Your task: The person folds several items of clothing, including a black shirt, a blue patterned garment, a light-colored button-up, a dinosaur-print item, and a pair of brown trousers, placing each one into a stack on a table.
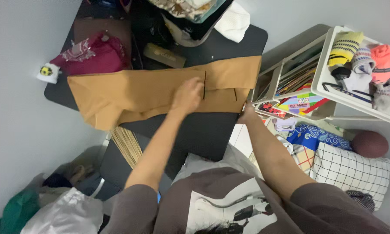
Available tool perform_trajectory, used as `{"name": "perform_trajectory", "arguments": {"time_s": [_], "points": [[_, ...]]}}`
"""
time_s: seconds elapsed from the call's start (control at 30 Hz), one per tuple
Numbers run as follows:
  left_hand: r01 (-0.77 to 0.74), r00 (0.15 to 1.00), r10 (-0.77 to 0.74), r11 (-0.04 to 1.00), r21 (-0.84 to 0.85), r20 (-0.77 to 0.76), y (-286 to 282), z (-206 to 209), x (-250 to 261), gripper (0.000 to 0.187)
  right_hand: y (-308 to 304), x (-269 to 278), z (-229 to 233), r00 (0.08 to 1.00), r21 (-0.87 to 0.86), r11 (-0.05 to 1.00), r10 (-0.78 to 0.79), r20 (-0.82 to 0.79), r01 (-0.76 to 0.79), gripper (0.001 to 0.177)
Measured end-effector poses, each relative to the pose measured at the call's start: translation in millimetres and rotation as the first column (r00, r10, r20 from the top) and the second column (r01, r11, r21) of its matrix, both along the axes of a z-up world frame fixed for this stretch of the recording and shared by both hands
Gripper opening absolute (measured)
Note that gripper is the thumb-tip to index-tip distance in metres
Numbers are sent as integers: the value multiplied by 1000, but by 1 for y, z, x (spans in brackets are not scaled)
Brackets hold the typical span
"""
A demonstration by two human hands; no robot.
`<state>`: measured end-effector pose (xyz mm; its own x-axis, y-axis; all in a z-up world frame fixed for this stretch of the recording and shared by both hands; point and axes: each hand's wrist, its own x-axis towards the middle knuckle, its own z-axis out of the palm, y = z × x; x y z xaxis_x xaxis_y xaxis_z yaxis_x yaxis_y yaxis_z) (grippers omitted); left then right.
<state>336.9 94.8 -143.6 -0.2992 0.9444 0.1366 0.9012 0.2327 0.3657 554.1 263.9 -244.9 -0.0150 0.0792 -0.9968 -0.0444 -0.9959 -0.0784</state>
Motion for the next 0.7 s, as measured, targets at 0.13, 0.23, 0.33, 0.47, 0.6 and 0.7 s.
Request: {"name": "perform_trajectory", "arguments": {"time_s": [0.13,0.23,0.33,0.47,0.6,0.7], "points": [[118,993,-116,981,-152,19,52,-20,49,53,0,11,-42,888,-105,990,-136,-440,99,81],[162,986,-168,956,-246,-1,73,-28,68,62,16,28,-89,738,-152,919,-384,-555,364,62],[139,988,-152,904,-403,0,86,-31,71,69,38,34,-112,539,-264,772,-604,-588,578,47],[83,996,-86,770,-633,26,92,-28,67,74,48,34,-106,559,-80,827,-443,-701,556,55],[103,991,-131,734,-671,9,90,-27,63,69,52,24,-81,698,51,831,-431,-572,554,48],[87,990,-139,746,-660,-26,88,-30,64,72,60,20,-63,709,81,851,-376,-597,519,39]]}}
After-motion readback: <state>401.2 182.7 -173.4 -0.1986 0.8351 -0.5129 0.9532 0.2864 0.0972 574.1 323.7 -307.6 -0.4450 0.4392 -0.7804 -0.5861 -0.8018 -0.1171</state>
